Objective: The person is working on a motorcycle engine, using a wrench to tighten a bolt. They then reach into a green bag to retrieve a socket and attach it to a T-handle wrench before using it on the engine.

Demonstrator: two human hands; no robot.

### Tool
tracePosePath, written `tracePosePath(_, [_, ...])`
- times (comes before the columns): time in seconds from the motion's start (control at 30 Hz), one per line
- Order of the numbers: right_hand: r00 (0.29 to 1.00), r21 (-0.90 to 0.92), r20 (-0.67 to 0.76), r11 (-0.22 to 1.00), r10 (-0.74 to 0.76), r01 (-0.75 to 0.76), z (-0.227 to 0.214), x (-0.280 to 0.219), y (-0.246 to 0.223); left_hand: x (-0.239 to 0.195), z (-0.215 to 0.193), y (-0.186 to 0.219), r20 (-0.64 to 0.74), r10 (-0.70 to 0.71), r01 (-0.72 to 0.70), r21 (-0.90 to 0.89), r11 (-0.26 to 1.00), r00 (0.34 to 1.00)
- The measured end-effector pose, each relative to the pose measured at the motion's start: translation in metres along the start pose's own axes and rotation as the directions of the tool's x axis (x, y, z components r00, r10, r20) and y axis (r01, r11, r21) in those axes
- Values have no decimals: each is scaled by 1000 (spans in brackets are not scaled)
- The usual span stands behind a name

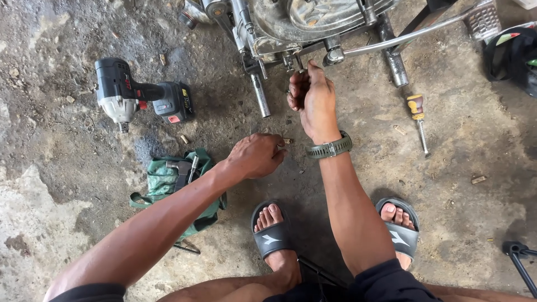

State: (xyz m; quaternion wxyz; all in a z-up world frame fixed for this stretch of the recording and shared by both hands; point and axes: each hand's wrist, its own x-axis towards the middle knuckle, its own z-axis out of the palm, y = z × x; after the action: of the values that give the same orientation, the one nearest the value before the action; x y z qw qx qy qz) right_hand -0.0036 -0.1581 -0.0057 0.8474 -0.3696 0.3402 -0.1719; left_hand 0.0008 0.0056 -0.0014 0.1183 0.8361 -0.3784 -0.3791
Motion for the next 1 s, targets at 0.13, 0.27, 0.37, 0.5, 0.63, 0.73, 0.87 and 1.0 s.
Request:
tracePosePath(0.13, [993,-38,64,995,-94,97,-5,9,8,-4,-11,-3,4,-45,45,0,999,999])
tracePosePath(0.27, [991,56,112,995,73,-79,-27,26,10,-16,-27,-55,-152,-184,193,49,980,971])
tracePosePath(0.37, [975,92,170,983,141,-158,-30,26,14,-53,-40,-110,-237,-353,375,58,925,905])
tracePosePath(0.5, [961,43,239,987,142,-156,-20,-7,-11,-100,-24,-148,-9,-653,652,84,754,757])
tracePosePath(0.63, [971,152,207,976,120,-153,-26,-7,2,-114,34,-162,127,-745,738,102,667,655])
tracePosePath(0.73, [976,126,166,979,138,-159,-30,-9,9,-110,72,-169,-7,-744,739,-107,665,668])
tracePosePath(0.87, [986,118,121,984,117,-131,-41,4,24,-86,115,-221,-208,-696,678,-160,717,687])
tracePosePath(1.0, [992,64,83,993,98,-104,-45,8,27,-100,91,-194,-212,-590,610,37,792,779])
